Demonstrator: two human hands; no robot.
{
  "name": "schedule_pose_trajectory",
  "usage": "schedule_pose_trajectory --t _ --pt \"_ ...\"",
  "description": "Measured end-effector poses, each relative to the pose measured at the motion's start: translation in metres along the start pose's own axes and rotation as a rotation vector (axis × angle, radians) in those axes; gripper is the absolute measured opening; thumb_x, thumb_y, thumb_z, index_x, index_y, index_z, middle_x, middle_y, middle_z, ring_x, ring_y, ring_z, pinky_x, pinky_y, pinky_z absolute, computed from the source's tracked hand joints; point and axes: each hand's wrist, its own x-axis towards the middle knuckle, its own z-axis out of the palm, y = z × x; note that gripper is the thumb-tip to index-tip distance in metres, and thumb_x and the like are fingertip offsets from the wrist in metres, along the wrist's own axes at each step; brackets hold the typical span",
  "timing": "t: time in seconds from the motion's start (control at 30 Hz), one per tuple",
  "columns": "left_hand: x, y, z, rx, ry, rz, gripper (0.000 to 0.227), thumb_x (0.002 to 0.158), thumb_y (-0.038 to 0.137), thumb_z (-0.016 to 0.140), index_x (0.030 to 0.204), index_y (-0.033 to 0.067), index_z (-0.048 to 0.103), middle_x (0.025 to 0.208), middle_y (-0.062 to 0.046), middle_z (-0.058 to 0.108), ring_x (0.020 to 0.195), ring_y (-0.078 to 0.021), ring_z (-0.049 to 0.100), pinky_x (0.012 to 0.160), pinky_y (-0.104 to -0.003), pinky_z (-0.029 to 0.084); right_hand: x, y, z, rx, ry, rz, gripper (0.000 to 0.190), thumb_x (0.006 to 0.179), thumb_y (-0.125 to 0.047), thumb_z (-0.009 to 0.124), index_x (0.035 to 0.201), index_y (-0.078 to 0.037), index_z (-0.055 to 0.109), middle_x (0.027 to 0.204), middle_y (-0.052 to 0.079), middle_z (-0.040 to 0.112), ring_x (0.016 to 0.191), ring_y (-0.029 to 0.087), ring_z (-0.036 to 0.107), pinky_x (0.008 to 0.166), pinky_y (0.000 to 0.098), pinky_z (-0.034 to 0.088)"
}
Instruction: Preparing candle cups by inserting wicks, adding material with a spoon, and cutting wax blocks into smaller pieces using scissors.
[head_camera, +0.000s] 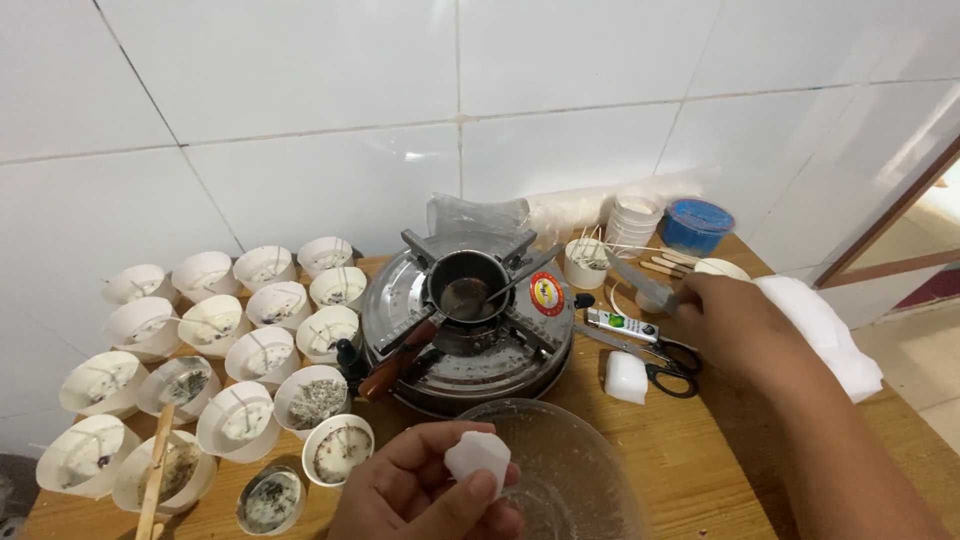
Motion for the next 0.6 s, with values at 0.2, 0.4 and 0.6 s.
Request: schedule_pose_trajectory --t 0.2,0.4,0.6 --pt "0.009 -0.005 -0.011 -0.017 -0.023 0.039 0.040 0.077 -0.020 0.071 0.116 -0.0166 0.078 0.095 -0.049 0.081 0.061 -0.0584 0.068 0.061 -0.060 0.058 0.010 0.006 0.007 -0.040 -0.016 -0.015 0.023 0.094 -0.039 0.066 0.087 -0.017 0.065 0.081 0.004 0.071 0.076 0.021 0.060 0.065 0.0354 0.039" --pt "0.021 -0.003 -0.021 -0.081 -0.169 -0.081 0.055 0.083 -0.005 0.058 0.136 -0.0064 0.073 0.128 -0.042 0.082 0.073 -0.0555 0.069 0.071 -0.061 0.058 0.004 0.003 0.002 0.054 0.006 -0.002 0.021 0.094 -0.035 0.063 0.088 -0.015 0.069 0.079 0.005 0.069 0.075 0.020 0.058 0.064 0.0353 0.036" --pt "0.008 0.004 -0.005 -0.180 -0.052 -0.116 0.053 0.088 -0.009 0.054 0.138 -0.0095 0.071 0.131 -0.040 0.077 0.081 -0.0534 0.061 0.083 -0.064 0.052 0.015 0.008 0.010 -0.082 -0.063 0.014 0.021 0.091 -0.021 0.057 0.102 -0.022 0.074 0.105 0.001 0.077 0.094 0.022 0.069 0.074 0.0368 0.050"
